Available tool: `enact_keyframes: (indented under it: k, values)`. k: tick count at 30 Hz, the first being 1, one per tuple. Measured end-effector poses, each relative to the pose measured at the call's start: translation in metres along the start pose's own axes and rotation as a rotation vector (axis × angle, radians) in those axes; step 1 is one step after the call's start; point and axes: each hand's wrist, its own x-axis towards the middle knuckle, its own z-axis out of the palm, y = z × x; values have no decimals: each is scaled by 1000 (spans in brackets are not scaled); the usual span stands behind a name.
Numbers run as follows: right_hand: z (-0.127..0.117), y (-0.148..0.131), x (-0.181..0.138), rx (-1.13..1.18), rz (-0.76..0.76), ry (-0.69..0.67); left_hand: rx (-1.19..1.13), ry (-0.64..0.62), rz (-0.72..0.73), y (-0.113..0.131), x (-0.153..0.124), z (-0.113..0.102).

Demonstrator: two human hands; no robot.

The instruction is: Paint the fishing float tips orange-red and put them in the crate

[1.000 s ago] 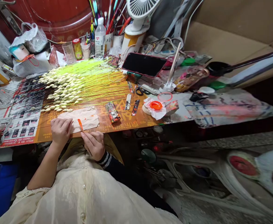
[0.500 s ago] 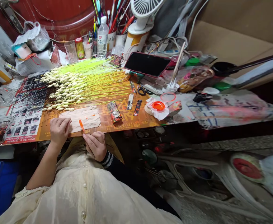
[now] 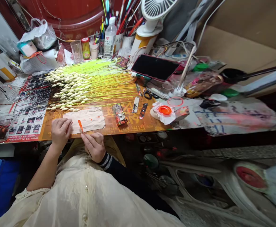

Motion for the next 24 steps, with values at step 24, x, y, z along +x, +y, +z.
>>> enact_keyframes:
  k: [24]
  values:
    - [-1, -1, 2, 21, 2, 47, -20, 2, -32, -2, -1, 1]
